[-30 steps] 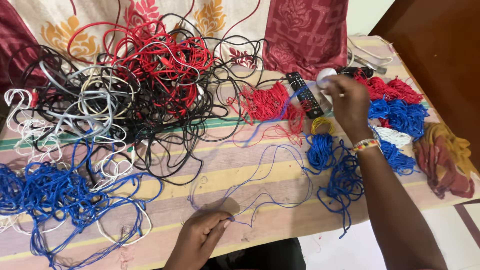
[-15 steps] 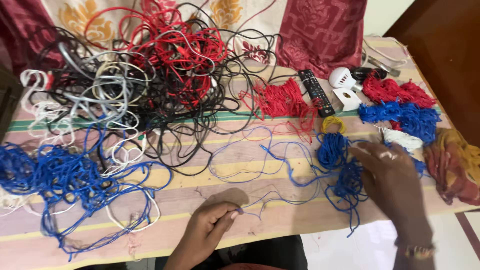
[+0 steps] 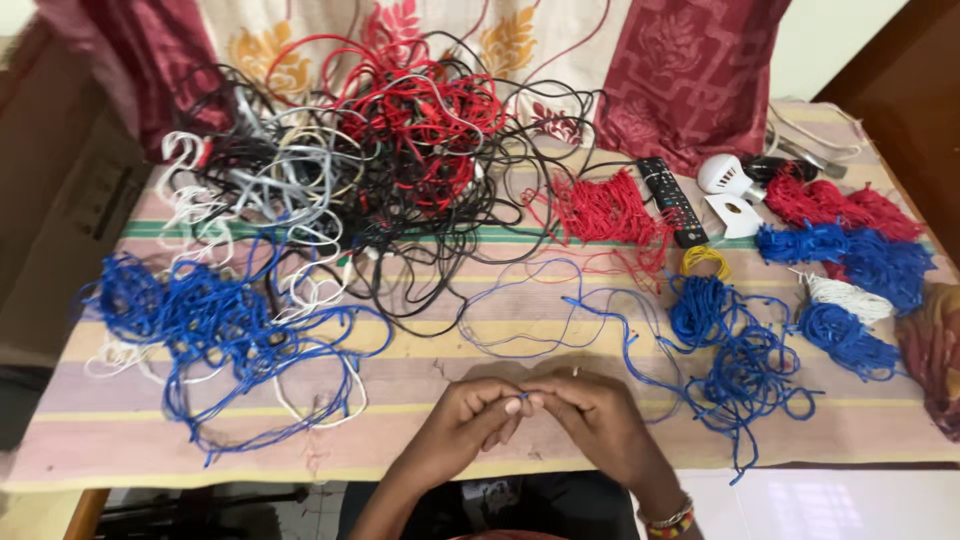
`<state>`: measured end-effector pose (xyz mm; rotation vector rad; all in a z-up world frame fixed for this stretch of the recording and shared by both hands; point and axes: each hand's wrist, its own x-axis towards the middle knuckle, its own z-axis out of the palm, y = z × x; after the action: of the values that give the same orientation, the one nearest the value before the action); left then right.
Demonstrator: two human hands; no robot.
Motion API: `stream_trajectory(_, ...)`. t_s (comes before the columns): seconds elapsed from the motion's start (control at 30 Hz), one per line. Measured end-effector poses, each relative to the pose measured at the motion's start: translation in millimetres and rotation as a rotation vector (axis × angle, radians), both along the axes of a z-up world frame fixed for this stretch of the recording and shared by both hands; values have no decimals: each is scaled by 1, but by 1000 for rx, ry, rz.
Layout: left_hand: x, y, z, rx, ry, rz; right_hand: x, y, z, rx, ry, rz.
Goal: The person organizes a tangled pile of blue yarn on a table by hand. They separate the yarn into smaller bundles, untangle sections, and roll them into neat balls. The person then places the finished yarn balls on the table.
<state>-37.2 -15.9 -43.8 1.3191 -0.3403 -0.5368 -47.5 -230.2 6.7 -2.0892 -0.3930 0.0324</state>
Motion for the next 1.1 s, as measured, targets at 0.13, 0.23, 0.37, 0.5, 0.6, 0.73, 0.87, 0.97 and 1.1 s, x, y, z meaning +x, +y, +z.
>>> stream_trajectory(0.13,-2,-3,12,-192,221,-160,12,-6,21,-14,-54,-18)
stream_trajectory(0.23,0,-9,22,-207,192,-117,23,-12,33,-25,-336,8)
stream_trajectory(0.37,18,-19,36,-351,200,-137,44,-14,35,144,-139,-191)
stream_trajectory(0.5,39,-26,49,-386,204,-149,71,-15,37,203,-188,-377)
stream_trajectory(0.6,46,-27,54,-470,167,-190,81,-13,29,227,-281,-354)
stream_trajectory(0.73,52,-27,56,-664,142,-196,79,-10,-7,204,-100,-369)
stream_trajectory(0.87,70,-32,57,-690,238,-26,70,0,-50,339,-39,-236)
stream_trajectory(0.97,85,-34,61,-697,287,57,60,5,-62,412,-56,-128)
stream_trajectory(1.1,97,-40,59,-696,350,132,46,4,-37,119,-5,-351)
